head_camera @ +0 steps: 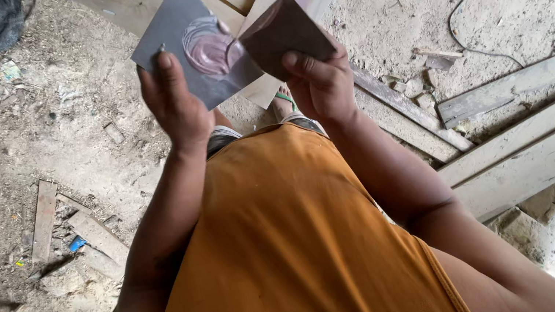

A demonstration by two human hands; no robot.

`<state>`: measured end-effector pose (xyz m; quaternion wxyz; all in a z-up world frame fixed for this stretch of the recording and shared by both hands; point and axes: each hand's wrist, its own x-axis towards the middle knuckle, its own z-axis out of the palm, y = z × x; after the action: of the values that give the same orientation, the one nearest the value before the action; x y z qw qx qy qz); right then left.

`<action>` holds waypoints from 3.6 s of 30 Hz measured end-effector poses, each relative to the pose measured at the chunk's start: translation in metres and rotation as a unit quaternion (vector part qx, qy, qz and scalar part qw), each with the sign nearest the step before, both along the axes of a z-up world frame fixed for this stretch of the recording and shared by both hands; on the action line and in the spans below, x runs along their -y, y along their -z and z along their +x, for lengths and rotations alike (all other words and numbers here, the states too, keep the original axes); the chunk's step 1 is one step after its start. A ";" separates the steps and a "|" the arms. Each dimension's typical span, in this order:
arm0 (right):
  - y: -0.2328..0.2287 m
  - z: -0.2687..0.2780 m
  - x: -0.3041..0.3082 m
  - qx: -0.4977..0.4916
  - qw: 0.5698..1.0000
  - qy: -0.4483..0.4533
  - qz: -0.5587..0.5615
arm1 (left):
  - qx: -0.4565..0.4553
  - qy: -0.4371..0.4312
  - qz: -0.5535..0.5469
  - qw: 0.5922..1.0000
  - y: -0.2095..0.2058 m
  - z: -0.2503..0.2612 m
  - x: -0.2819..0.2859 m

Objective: The person scoops wood filler from a metal plate and spreads it onto a wooden door frame using a small putty knife. The person repeatedly applies filler to the joints and surface of the door frame.

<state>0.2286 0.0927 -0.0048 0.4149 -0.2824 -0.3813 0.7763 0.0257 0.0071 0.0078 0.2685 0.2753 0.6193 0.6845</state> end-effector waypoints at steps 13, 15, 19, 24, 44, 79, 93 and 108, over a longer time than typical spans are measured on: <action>0.011 0.086 -0.025 0.040 0.995 0.006 0.090 | 0.013 0.019 -0.010 1.000 -0.011 0.066 -0.021; 0.006 0.094 -0.019 0.086 0.968 -0.079 0.224 | 0.087 0.009 0.016 0.996 -0.007 0.075 -0.028; 0.008 0.095 -0.034 0.198 0.948 -0.131 0.209 | 0.147 0.064 0.049 0.986 -0.005 0.067 -0.020; 0.004 0.060 -0.084 -0.014 0.996 -0.061 -0.062 | 0.296 0.209 0.037 0.931 0.019 0.113 -0.001; -0.125 0.009 -0.054 0.248 0.645 -0.098 0.716 | -0.062 -0.040 0.085 0.994 -0.023 0.041 -0.022; 0.143 -0.156 -0.256 0.248 0.380 -0.428 0.782 | 0.190 -0.510 0.146 0.826 0.108 0.018 0.065; 0.171 -0.162 -0.315 0.020 0.274 -0.462 0.843 | 0.184 -0.599 0.176 0.760 0.072 0.185 0.015; 0.202 -0.277 -0.316 0.335 0.342 -0.415 0.774 | 0.245 -0.648 0.177 0.699 0.060 0.224 -0.006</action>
<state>-0.0479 0.4088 -0.2071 -0.0891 0.1231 -0.9872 0.0475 0.2500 0.0132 -0.0525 -0.1534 -0.3292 0.4245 0.8294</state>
